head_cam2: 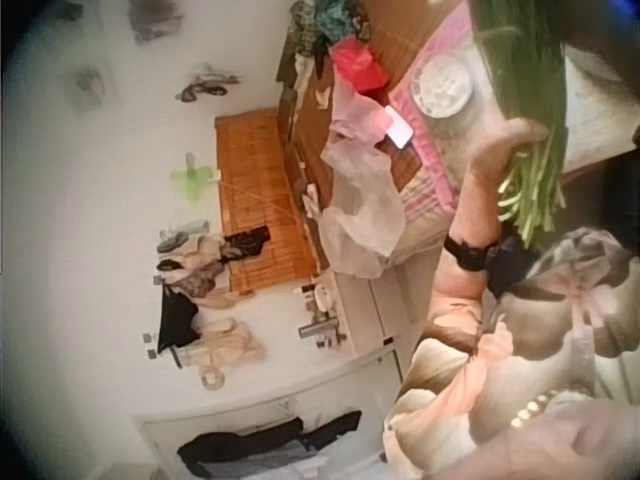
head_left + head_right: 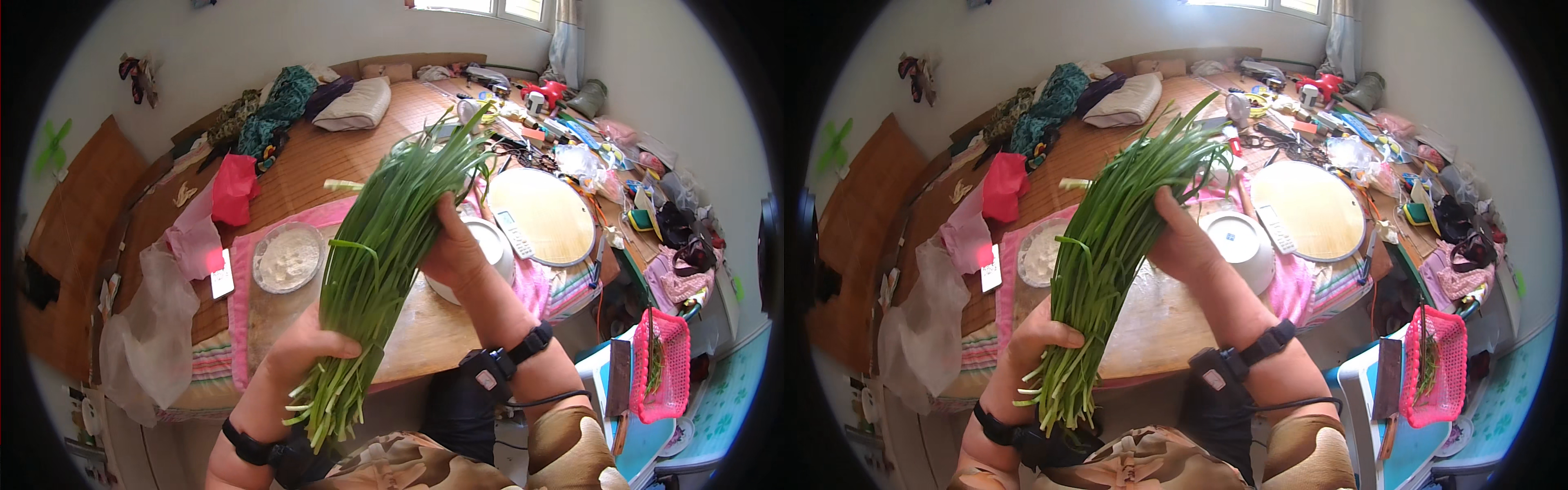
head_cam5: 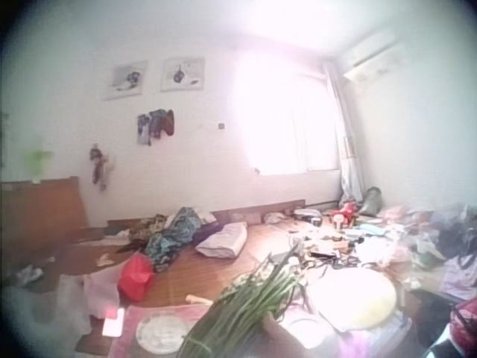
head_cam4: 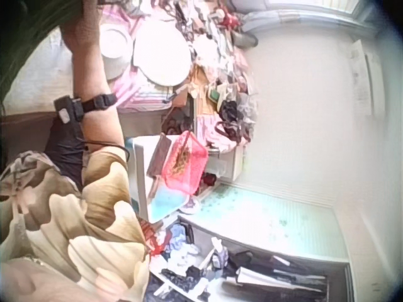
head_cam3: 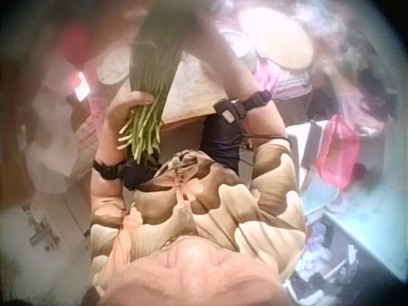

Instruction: The person picks up a bunch of green onions from a plastic bag, places them on a wooden cutting board, and finely chops them using a large knife.

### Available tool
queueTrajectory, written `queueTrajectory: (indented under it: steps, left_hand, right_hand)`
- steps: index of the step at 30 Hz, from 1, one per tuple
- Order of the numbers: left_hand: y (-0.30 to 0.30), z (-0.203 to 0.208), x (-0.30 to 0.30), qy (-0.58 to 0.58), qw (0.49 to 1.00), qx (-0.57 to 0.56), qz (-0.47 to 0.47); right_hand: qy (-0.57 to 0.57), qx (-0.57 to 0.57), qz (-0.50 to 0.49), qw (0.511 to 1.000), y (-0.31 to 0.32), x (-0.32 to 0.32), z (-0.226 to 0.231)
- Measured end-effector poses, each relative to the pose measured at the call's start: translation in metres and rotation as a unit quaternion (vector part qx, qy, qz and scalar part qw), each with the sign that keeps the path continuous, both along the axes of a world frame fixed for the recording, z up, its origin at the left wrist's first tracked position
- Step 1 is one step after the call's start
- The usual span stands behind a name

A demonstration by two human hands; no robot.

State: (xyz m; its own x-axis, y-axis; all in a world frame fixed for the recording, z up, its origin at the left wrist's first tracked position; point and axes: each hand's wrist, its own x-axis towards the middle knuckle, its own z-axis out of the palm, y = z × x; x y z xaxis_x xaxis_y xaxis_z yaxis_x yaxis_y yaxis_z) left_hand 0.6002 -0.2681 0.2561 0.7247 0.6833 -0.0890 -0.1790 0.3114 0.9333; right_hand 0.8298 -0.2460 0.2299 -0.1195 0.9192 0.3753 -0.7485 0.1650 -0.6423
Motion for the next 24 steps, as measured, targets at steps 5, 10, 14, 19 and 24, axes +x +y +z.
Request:
queueTrajectory:
  steps: [5, 10, 14, 19, 24]
  left_hand:
    - [-0.003, 0.024, -0.008, 0.014, 0.997, -0.071, 0.032]
    - [0.008, 0.024, -0.021, -0.085, 0.993, -0.075, -0.006]
    - [0.021, 0.036, -0.013, -0.128, 0.991, -0.029, -0.003]
    - [0.035, 0.037, -0.014, -0.077, 0.995, -0.049, 0.038]
    - [0.031, 0.023, 0.0, -0.027, 0.991, -0.118, 0.055]
  right_hand:
    - [-0.031, 0.04, 0.044, 0.998, 0.0, 0.004, -0.008]
    - [-0.08, -0.053, 0.039, 0.995, -0.004, 0.019, -0.027]
    - [-0.326, -0.053, -0.007, 0.944, -0.019, 0.023, -0.025]
    - [-0.3, -0.08, -0.027, 0.95, -0.043, 0.008, -0.002]
    - [-0.371, 0.022, -0.196, 0.907, -0.062, -0.023, 0.017]
